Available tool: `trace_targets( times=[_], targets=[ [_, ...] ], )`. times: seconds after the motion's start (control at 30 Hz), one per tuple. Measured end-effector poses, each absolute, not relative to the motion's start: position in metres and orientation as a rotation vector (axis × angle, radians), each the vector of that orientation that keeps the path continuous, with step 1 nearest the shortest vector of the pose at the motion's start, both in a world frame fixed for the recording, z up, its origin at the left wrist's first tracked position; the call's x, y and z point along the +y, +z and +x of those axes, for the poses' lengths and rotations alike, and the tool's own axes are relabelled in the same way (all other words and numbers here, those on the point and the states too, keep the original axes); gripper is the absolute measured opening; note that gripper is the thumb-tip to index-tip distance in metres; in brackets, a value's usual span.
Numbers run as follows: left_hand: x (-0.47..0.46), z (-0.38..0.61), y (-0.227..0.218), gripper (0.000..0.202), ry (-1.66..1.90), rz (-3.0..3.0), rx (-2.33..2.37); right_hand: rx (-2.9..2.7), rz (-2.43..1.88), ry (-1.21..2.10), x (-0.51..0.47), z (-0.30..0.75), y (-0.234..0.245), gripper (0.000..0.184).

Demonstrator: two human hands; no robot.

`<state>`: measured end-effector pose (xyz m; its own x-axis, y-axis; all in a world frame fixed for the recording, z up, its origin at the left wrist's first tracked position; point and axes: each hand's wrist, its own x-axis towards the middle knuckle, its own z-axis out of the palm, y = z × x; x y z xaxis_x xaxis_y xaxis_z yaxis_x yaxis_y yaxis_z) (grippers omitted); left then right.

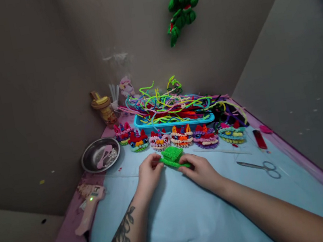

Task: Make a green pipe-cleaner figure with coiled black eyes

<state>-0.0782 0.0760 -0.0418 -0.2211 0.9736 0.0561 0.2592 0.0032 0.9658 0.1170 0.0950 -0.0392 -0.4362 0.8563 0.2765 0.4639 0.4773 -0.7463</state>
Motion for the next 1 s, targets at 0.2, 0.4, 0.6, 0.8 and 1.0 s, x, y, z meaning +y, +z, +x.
trace_targets(
  times=[0.2,0.4,0.6,0.8,1.0],
  targets=[
    [0.073,-0.080,-0.041,0.017,1.181,1.434,1.615,-2.080,-1.136,0.864,0.095,0.116,-0.036,0.007],
    [0.073,-0.078,-0.042,0.021,1.201,1.578,1.639,-2.038,-1.188,0.884,0.096,0.115,-0.038,0.009],
    [0.075,-0.075,-0.043,0.018,1.150,1.734,1.716,-2.144,-1.209,0.633,0.099,0.115,-0.044,0.010],
    [0.077,-0.073,-0.045,0.011,1.171,1.549,1.712,-2.146,-1.155,0.523,0.106,0.114,-0.045,0.007],
    [0.081,-0.061,-0.040,0.020,1.321,0.865,1.330,-1.956,-1.187,0.629,0.114,0.116,-0.046,0.006]
  ],
)
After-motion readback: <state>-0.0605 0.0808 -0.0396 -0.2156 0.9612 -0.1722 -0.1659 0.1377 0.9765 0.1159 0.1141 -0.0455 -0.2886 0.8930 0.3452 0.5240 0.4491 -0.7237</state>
